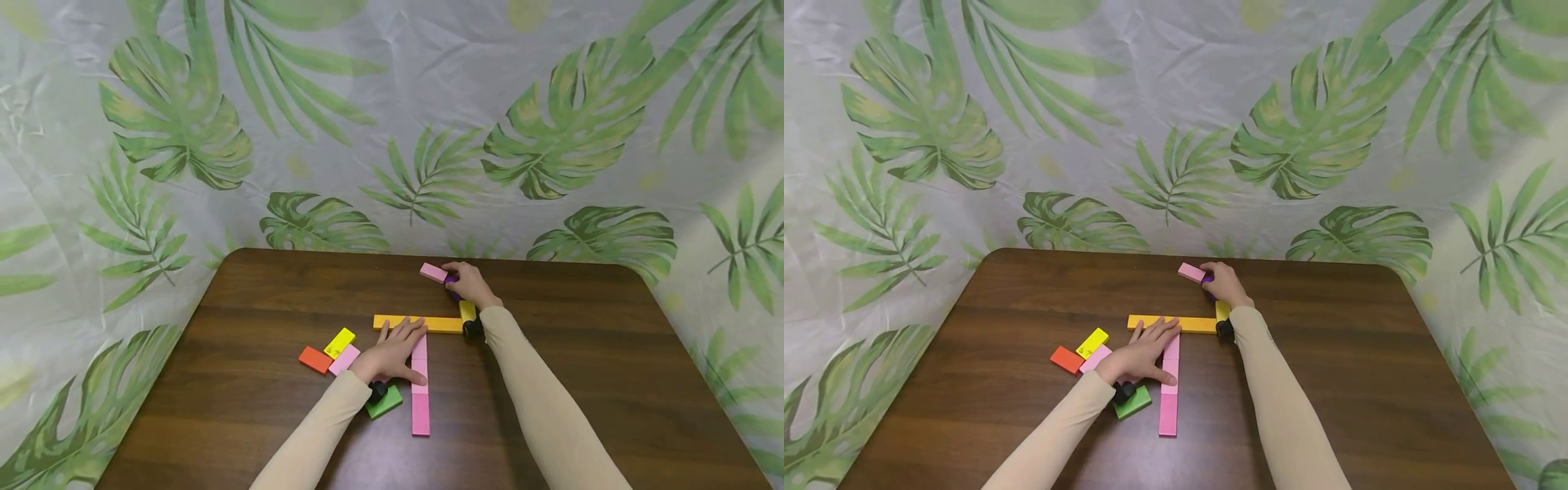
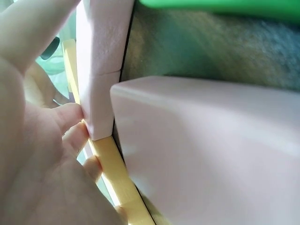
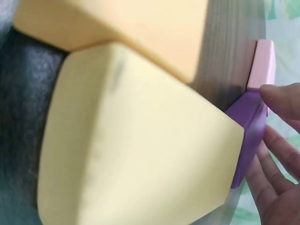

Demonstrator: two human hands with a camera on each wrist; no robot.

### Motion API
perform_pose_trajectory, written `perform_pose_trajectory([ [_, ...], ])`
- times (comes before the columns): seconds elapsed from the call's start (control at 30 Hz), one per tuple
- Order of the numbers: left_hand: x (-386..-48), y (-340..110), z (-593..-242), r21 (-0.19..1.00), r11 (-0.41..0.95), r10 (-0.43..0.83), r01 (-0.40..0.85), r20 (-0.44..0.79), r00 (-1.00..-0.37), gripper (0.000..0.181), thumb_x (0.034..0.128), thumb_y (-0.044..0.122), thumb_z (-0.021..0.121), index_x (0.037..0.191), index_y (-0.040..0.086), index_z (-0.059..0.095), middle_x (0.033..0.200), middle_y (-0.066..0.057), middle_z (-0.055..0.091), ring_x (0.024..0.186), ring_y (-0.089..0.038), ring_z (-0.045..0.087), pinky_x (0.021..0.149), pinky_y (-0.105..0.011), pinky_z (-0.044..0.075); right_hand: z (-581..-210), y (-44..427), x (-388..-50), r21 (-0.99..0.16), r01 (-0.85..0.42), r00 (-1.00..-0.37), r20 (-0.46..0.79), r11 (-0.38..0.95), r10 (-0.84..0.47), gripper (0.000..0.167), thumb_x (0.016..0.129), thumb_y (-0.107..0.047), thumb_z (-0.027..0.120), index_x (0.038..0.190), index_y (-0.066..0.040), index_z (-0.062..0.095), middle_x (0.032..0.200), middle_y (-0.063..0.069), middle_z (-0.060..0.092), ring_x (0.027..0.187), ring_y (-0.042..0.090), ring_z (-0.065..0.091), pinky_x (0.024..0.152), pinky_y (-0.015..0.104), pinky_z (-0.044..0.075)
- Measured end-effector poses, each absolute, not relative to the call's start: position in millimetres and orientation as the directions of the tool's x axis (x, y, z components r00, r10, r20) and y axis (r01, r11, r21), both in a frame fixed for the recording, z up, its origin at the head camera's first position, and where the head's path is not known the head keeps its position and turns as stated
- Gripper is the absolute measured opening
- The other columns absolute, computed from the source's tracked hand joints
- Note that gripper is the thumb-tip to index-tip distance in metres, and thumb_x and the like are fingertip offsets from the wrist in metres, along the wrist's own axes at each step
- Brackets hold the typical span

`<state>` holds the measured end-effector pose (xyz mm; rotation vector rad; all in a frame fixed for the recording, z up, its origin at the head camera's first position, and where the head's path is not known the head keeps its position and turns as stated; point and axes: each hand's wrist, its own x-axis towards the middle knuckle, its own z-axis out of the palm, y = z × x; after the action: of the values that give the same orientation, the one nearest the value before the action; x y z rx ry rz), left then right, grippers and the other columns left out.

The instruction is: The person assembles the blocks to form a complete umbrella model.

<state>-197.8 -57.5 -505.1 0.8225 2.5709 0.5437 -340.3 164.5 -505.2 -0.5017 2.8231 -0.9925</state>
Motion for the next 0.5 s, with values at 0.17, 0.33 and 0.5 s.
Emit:
perform_pose_trajectory([
  [0.17, -197.9, -57.5, -504.3, 0.465, 0.753, 0.613, 0.464, -0.243, -0.751, 0.100, 0.0778, 0.048, 0.074, 0.153, 0.010, 0.020, 0.160, -0.003, 0.010, 0.145, -0.024, 0.000, 0.111, -0.053, -0.007, -507.7, 165.7, -339.4, -0.628, -0.270, -0.944, 0.022, 0.730, -0.331, 0.041, 0.087, -0.002, 0.063, 0.128, 0.002, 0.058, 0.128, 0.026, 0.053, 0.115, 0.039, 0.051, 0.098, 0.050, 0.040],
  [0.33, -197.4, -57.9, -502.1, 0.463, 0.754, 0.613, 0.465, -0.244, -0.751, 0.101, 0.0777, 0.049, 0.074, 0.153, 0.010, 0.020, 0.160, -0.003, 0.011, 0.145, -0.024, 0.001, 0.111, -0.053, -0.005, -508.9, 165.6, -337.3, -0.620, -0.326, -0.929, 0.069, 0.713, -0.364, 0.040, 0.087, -0.002, 0.064, 0.126, 0.001, 0.060, 0.128, 0.024, 0.054, 0.119, 0.039, 0.048, 0.101, 0.051, 0.036],
  [0.5, -197.4, -58.2, -500.6, 0.467, 0.754, 0.611, 0.462, -0.243, -0.753, 0.101, 0.0772, 0.049, 0.074, 0.153, 0.010, 0.021, 0.159, -0.003, 0.012, 0.145, -0.024, 0.002, 0.111, -0.054, -0.004, -509.9, 164.0, -333.7, -0.571, -0.368, -0.907, 0.049, 0.734, -0.417, 0.042, 0.088, -0.005, 0.064, 0.129, 0.000, 0.058, 0.134, 0.022, 0.050, 0.127, 0.041, 0.041, 0.106, 0.054, 0.027],
])
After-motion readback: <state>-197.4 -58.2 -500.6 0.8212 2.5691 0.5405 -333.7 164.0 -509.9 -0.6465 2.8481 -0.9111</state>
